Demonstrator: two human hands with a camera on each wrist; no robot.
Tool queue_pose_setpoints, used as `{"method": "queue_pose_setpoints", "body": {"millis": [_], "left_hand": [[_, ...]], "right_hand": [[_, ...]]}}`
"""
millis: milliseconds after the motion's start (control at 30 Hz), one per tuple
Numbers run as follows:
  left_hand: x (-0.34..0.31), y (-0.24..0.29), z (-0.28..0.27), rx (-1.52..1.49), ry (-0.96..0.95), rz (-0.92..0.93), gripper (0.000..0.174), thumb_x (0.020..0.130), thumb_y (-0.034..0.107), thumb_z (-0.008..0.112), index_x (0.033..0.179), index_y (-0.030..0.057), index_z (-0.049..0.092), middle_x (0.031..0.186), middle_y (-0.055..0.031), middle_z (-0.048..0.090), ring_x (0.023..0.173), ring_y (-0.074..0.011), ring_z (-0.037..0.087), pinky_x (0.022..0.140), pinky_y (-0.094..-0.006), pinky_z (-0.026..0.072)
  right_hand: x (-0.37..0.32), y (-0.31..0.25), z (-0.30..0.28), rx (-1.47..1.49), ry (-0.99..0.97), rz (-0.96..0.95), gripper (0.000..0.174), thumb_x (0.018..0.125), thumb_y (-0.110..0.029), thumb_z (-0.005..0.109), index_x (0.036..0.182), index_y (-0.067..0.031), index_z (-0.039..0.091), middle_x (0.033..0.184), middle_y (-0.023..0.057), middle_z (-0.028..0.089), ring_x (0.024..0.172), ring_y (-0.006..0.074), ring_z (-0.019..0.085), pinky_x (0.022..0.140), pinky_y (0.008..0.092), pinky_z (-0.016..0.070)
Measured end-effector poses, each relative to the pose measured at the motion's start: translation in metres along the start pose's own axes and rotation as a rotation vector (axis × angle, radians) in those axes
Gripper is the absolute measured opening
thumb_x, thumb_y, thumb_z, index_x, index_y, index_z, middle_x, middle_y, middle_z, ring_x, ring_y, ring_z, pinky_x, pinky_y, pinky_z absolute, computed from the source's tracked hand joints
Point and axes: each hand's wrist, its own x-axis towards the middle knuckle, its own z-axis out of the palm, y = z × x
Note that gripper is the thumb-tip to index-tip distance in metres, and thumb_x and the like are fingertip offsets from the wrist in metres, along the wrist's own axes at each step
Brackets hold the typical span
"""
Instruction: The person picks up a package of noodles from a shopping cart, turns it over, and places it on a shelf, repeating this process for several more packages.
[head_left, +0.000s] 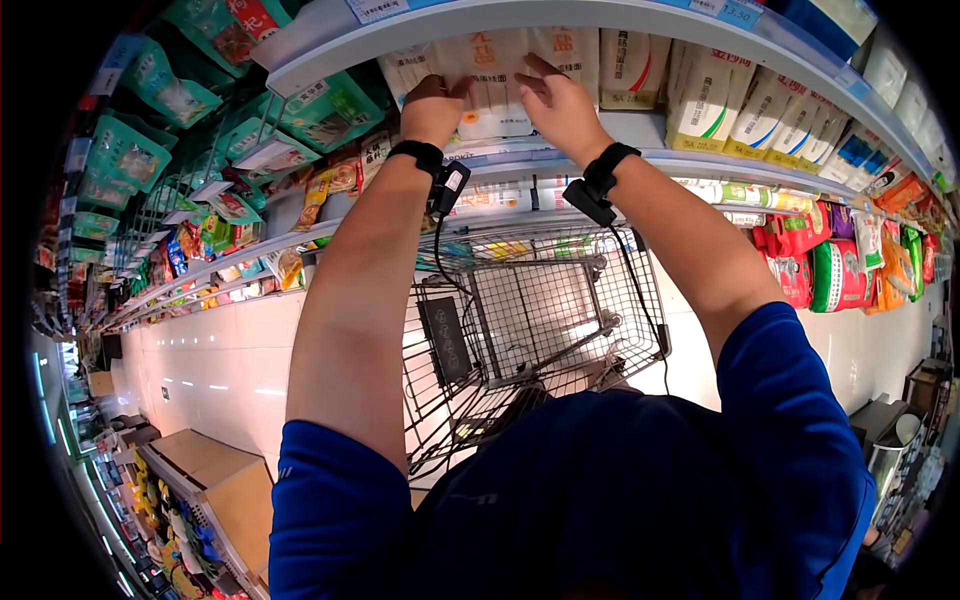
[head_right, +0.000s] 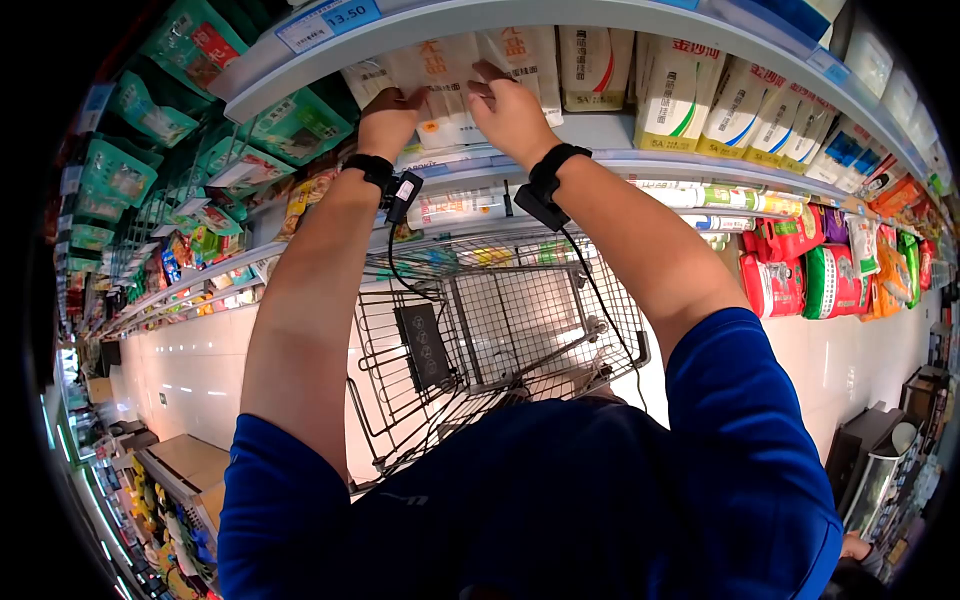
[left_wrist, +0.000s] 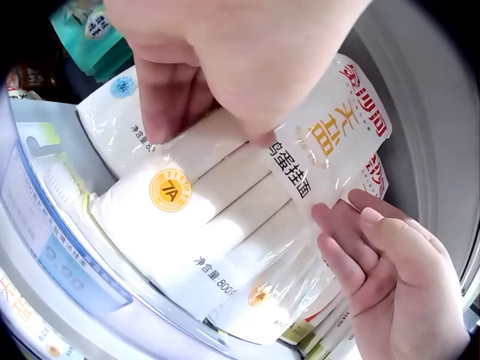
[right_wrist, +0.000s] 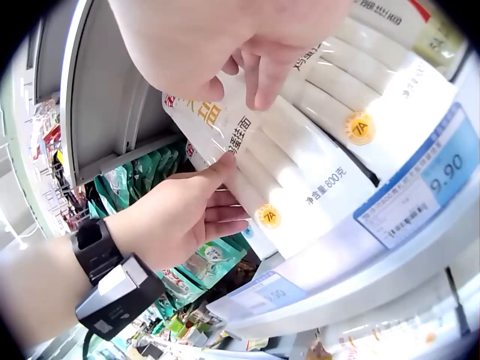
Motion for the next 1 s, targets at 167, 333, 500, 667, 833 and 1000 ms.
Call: {"method": "queue_pose_setpoints", "body": {"millis": [167, 333, 500, 667, 833, 1000], "left_hand": [[-0.015, -0.009, 0.000, -0.011, 0.092, 0.040, 0.043, 0.083, 0.041, 0.061, 0.094, -0.0005, 0.065, 0.087, -0.0197, 0.068, 0.085, -0.0373, 0.064, 0.076, -0.0407, 0.0505], [-0.102, -0.024, -0.015, -0.398, 0.192, 0.161, 0.027, 0.087, 0.021, 0.062, 0.102, -0.0017, 0.063, 0.098, -0.0171, 0.067, 0.092, -0.0271, 0.065, 0.079, -0.0339, 0.0509], [-0.229, -0.100, -0.042, -0.455, -0.118, 0.019, 0.020, 0.091, 0.015, 0.060, 0.105, 0.0012, 0.062, 0.098, -0.0090, 0.066, 0.091, -0.0160, 0.062, 0.079, -0.0283, 0.0489], [-0.341, -0.190, -0.069, -0.226, 0.004, -0.161, 0.021, 0.085, 0.011, 0.063, 0.104, 0.0025, 0.061, 0.109, -0.0152, 0.063, 0.105, -0.0288, 0.056, 0.094, -0.0374, 0.0420], [-0.421, -0.253, -0.103, -0.082, 0.164, -0.158, 0.035, 0.078, 0.005, 0.067, 0.109, -0.0017, 0.056, 0.117, -0.0221, 0.056, 0.112, -0.0358, 0.052, 0.097, -0.0407, 0.0411], [-0.492, -0.232, -0.127, -0.323, 0.202, -0.700, 0.074, 0.081, 0.017, 0.066, 0.139, -0.0071, 0.028, 0.125, -0.0220, 0.048, 0.111, -0.0286, 0.049, 0.095, -0.0392, 0.0405]], "right_hand": [[-0.013, 0.002, -0.011, -0.123, -0.033, -0.045, 0.047, 0.090, -0.013, 0.056, 0.134, 0.0001, 0.045, 0.128, 0.0181, 0.056, 0.117, 0.0254, 0.056, 0.093, 0.0326, 0.0467], [-0.053, -0.016, -0.046, 0.189, -0.044, 0.042, 0.041, 0.093, -0.011, 0.054, 0.131, 0.0008, 0.046, 0.132, 0.0146, 0.054, 0.124, 0.0222, 0.051, 0.100, 0.0307, 0.0422], [-0.149, -0.033, -0.103, 0.431, 0.017, 0.320, 0.029, 0.096, -0.011, 0.051, 0.121, 0.0044, 0.052, 0.121, 0.0151, 0.059, 0.115, 0.0219, 0.057, 0.101, 0.0318, 0.0425], [-0.279, -0.028, -0.160, 0.546, 0.275, 0.631, 0.025, 0.095, -0.013, 0.050, 0.116, 0.0005, 0.055, 0.114, 0.0138, 0.062, 0.104, 0.0227, 0.062, 0.090, 0.0316, 0.0480], [-0.376, -0.036, -0.207, 0.610, 0.462, 0.778, 0.029, 0.096, -0.020, 0.044, 0.117, -0.0009, 0.052, 0.105, 0.0122, 0.062, 0.093, 0.0225, 0.063, 0.085, 0.0328, 0.0488], [-0.446, -0.060, -0.244, 0.616, 0.467, 0.794, 0.026, 0.092, -0.014, 0.047, 0.114, -0.0004, 0.053, 0.100, 0.0130, 0.064, 0.086, 0.0206, 0.065, 0.079, 0.0312, 0.0512]]}}
